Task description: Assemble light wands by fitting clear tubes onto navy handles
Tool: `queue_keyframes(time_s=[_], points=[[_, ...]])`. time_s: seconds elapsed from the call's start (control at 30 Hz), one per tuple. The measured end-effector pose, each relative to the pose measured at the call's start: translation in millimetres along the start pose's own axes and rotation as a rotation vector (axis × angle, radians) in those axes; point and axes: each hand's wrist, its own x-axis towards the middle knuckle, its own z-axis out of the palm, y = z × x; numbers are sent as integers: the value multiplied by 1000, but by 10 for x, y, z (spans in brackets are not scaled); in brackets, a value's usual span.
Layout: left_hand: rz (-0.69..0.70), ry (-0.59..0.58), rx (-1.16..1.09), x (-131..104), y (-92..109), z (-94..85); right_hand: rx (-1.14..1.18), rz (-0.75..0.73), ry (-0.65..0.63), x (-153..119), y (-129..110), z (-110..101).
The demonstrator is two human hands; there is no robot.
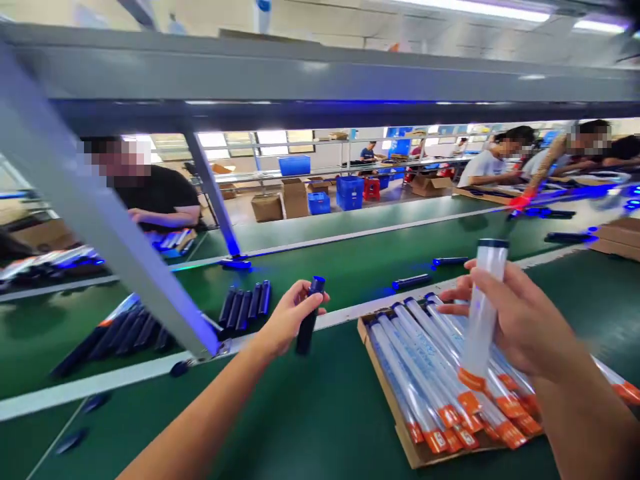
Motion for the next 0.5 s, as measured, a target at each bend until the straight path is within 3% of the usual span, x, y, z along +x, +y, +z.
queue_keyframes(time_s=[0.07,0.13,0.2,0.27,0.37,0.5], points=[[-103,-29,-202,-644,107,-10,357,57,-70,-305,-149,393],[-256,-37,-434,-1232,112,57,573,92,-96,-618,-184,816],[-376,8,-587,-1731,31,158,714,130,-86,-909,-133,1198],[-412,78,-609,-2123,-86,258,772,188,-81,-1166,-49,1489],[-405,122,-580,-2497,-217,348,751,258,-96,-1479,39,1752],[-431,149,-467,-2701,-226,289,682,290,-139,-1750,5,1922]])
